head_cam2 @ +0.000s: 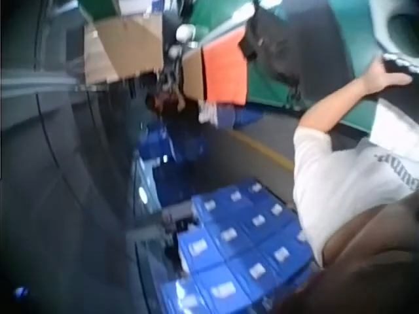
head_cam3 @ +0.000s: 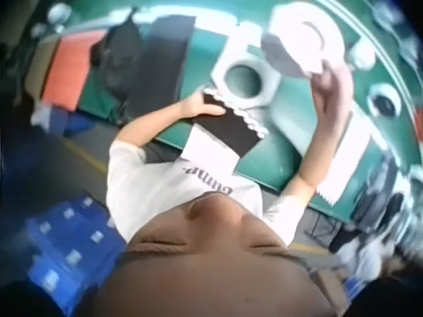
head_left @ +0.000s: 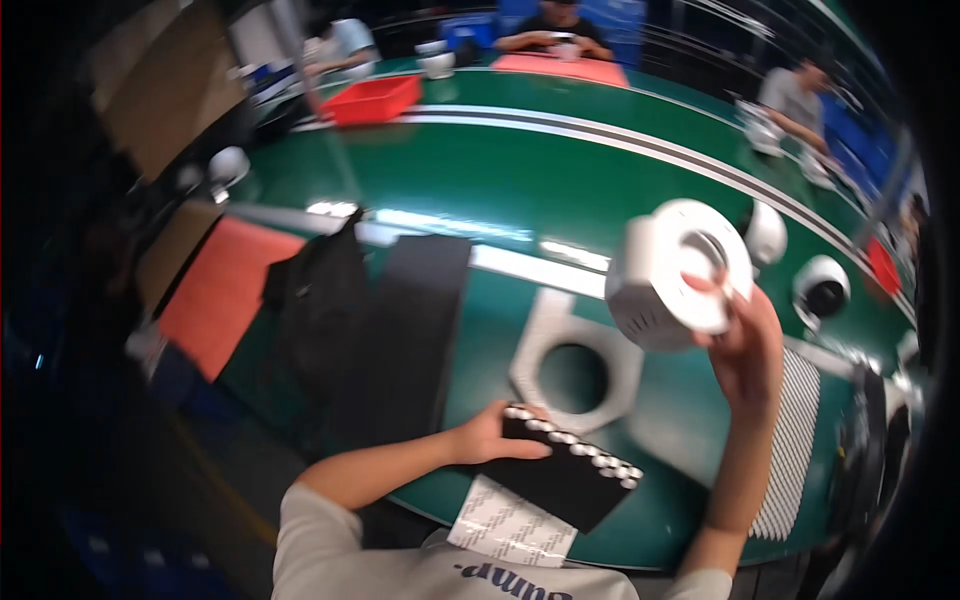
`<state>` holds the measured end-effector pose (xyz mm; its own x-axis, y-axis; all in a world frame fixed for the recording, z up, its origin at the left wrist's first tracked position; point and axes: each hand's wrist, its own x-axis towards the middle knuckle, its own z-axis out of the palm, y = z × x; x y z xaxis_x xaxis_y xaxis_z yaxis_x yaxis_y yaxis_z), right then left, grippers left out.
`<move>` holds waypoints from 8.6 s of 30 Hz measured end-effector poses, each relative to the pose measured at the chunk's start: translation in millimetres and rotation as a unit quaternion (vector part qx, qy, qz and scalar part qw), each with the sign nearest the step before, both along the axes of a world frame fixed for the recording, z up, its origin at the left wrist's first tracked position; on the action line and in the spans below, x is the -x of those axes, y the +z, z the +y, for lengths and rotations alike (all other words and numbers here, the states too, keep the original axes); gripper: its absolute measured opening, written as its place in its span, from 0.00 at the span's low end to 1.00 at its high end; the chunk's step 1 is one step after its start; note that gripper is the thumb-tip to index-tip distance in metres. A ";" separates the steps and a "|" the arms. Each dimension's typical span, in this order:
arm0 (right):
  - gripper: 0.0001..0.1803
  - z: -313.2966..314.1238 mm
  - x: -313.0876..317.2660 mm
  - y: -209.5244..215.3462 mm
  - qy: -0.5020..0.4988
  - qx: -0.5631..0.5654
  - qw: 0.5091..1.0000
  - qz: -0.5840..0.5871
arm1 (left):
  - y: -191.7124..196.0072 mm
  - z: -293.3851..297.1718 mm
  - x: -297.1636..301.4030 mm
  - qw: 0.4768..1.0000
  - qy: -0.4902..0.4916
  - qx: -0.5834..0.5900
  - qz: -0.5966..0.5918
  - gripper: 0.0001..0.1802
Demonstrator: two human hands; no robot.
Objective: Assembling small spherical security cameras on a production line by placing them in foam jigs and applying adhesive base pads.
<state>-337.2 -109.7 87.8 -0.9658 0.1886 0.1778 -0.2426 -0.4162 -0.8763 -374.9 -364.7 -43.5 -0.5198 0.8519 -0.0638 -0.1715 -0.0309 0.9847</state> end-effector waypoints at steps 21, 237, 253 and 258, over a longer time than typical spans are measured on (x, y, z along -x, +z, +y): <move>0.25 -38.3 -50.3 -7.6 -0.046 -0.617 0.769 0.157 | 37.8 3.5 -27.2 0.977 0.183 -0.050 0.102 0.08; 0.10 23.7 33.0 -13.5 0.155 -0.615 0.762 0.131 | 9.9 8.2 -3.7 0.994 -0.044 -0.076 0.067 0.10; 0.18 131.5 131.2 -203.0 -0.196 -0.758 0.618 -0.072 | 11.7 12.5 -6.7 0.996 0.015 0.029 0.080 0.05; 0.26 125.9 134.4 -205.7 -0.194 -0.729 0.646 -0.115 | 16.3 16.0 -6.6 0.989 0.034 -0.010 0.144 0.05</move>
<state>-471.6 16.2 -117.9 -0.9284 0.2189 0.3003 0.1264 0.9459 -0.2989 -368.3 -348.8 -27.2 -0.5699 0.8141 0.1114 0.1190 -0.0524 0.9915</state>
